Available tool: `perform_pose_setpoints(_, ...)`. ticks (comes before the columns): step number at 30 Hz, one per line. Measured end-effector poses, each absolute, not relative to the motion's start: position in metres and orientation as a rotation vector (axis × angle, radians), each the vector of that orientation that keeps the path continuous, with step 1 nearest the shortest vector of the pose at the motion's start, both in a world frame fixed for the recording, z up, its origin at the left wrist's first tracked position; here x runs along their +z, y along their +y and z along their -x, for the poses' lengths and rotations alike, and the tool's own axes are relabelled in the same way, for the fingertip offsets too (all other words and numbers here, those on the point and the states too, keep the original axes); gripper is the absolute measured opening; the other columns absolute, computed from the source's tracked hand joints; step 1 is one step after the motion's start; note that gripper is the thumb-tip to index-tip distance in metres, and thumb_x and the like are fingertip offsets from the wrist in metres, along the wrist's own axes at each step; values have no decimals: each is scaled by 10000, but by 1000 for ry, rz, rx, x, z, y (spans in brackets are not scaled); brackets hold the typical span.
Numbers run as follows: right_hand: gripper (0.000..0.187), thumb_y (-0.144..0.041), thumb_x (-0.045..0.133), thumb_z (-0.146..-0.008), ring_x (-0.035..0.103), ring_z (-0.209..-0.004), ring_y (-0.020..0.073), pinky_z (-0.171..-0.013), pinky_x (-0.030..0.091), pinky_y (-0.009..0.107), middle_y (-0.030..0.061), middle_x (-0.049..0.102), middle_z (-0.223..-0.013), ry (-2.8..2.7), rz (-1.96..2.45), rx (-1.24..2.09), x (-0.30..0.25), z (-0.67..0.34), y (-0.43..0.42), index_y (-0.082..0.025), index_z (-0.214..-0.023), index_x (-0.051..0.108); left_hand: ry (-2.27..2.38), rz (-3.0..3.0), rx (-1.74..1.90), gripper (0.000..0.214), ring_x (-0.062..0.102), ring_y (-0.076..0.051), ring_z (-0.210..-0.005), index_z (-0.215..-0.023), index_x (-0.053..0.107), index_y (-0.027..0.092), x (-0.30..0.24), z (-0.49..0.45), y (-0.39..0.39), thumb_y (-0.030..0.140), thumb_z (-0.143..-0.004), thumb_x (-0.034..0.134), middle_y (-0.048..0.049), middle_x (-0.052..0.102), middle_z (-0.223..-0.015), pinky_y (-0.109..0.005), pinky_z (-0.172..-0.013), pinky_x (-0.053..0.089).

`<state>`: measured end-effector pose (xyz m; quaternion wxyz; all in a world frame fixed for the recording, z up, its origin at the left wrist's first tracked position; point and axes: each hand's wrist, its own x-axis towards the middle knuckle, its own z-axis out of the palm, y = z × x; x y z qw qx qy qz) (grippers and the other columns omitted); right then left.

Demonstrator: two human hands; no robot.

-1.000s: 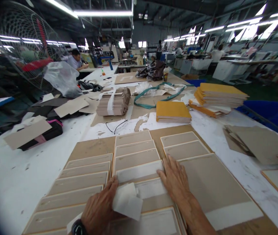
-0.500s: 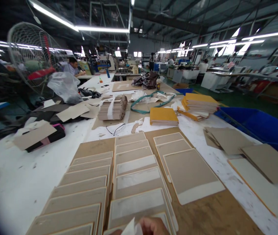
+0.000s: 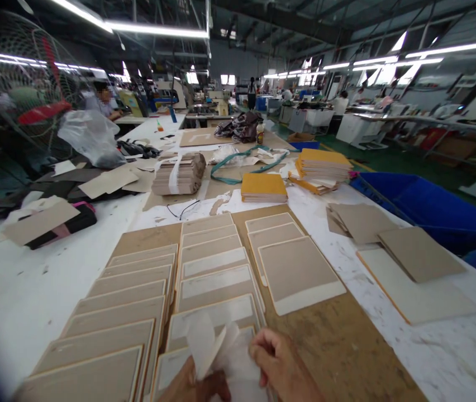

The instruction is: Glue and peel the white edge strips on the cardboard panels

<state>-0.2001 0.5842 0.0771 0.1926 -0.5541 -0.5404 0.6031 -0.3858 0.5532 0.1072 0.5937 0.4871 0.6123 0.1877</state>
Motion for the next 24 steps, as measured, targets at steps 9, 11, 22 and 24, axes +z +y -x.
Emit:
perform_pose_setpoints(9, 258, -401, 425, -810, 570, -720, 154, -640, 431, 252, 2, 629, -747, -1899, 1412, 1377, 65, 132, 665, -205, -811, 593, 1381, -1004, 618, 186, 534, -155, -578, -660, 608, 131, 99, 316, 609, 235, -647, 455, 3, 564, -548, -278, -620, 413)
perform_pose_setpoints(11, 284, -395, 415, -819, 584, -863, 188, -759, 451, 304, 48, 650, -919, -1974, 1425, 1200, 48, 116, 686, -216, -961, 584, 1420, -1010, 617, 202, 514, -152, -546, -664, 602, 133, 91, 305, 617, 259, -671, 445, 11, 535, -506, -279, -597, 406)
perform_pose_setpoints(22, 397, -306, 361, -849, 434, -1148, 244, -928, 370, 379, 150, 506, -1223, -2150, 1649, 229, 17, 55, 835, -116, -1186, 450, 1850, -1098, 639, 381, 497, -251, -1089, -1019, 591, 150, 77, 282, 630, 352, -781, 371, -82, 634, -1063, -371, -988, 318)
perform_pose_setpoints(24, 368, -289, 358, -846, 474, -1102, 222, -900, 385, 341, 120, 546, -1180, -2163, 1664, 219, 19, 54, 858, -147, -1169, 463, 1810, -1294, 643, 414, 485, -231, -1117, -1141, 520, 148, 73, 271, 648, 316, -820, 320, -87, 604, -1143, -354, -998, 322)
